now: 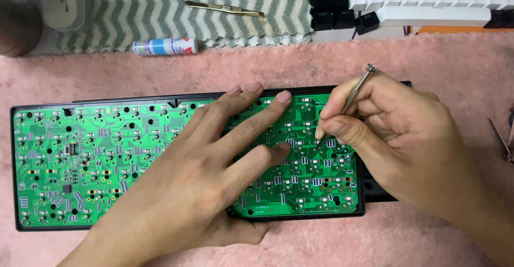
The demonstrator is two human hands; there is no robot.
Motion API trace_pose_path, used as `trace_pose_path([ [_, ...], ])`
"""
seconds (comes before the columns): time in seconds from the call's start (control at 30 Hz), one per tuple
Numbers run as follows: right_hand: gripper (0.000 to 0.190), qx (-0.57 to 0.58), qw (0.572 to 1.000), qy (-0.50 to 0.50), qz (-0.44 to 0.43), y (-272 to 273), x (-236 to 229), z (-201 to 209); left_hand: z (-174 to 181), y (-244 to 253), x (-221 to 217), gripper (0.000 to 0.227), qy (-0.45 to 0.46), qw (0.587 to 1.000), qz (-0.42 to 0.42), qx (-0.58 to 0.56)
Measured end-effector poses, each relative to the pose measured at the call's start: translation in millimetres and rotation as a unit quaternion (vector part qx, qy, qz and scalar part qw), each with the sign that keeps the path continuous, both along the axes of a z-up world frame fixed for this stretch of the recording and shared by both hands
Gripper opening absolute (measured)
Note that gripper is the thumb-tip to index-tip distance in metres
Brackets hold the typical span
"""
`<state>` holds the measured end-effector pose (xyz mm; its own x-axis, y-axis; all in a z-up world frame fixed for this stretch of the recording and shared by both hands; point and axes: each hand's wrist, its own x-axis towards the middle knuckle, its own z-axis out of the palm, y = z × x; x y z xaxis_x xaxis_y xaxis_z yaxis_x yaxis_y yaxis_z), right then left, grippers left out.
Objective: The person uses a keycap puller and a small screwdriver to remove and adjust components on the underside of a keyboard PCB. The person repeatedly removes a key switch, inspects the contact points, and reinserts the switch.
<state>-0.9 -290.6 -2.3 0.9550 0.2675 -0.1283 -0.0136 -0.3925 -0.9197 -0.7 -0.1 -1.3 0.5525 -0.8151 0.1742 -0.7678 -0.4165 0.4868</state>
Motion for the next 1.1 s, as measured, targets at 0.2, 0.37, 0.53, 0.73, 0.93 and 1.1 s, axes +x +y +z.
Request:
trace_pose_path([
  [0.2,0.004,-0.006,1.000,0.001,0.000,0.8,0.3,1.7,-0.6,-0.7,0.0,0.082,-0.007,1.000,0.001,-0.001],
  [0.37,0.004,-0.017,1.000,-0.011,0.008,1.1,0.8,0.8,-0.5,-0.5,-0.3,0.086,-0.006,1.000,0.003,0.004],
  [0.53,0.004,-0.012,1.000,-0.016,0.003,1.3,0.0,0.6,-0.2,0.0,-0.6,0.086,-0.004,1.000,0.002,0.007],
  [0.73,0.003,-0.010,1.000,-0.013,0.005,1.2,0.1,0.4,0.2,-0.5,-0.2,0.081,-0.005,1.000,0.002,0.002],
  [0.93,0.003,-0.020,1.000,-0.013,0.005,0.6,0.4,0.4,-0.4,0.4,-0.1,0.085,-0.006,1.000,-0.002,0.011],
  [1.1,0.002,-0.031,0.999,-0.024,0.006,4.7,-0.3,2.0,-0.8,0.3,-0.7,0.086,-0.007,1.000,-0.001,0.013],
])
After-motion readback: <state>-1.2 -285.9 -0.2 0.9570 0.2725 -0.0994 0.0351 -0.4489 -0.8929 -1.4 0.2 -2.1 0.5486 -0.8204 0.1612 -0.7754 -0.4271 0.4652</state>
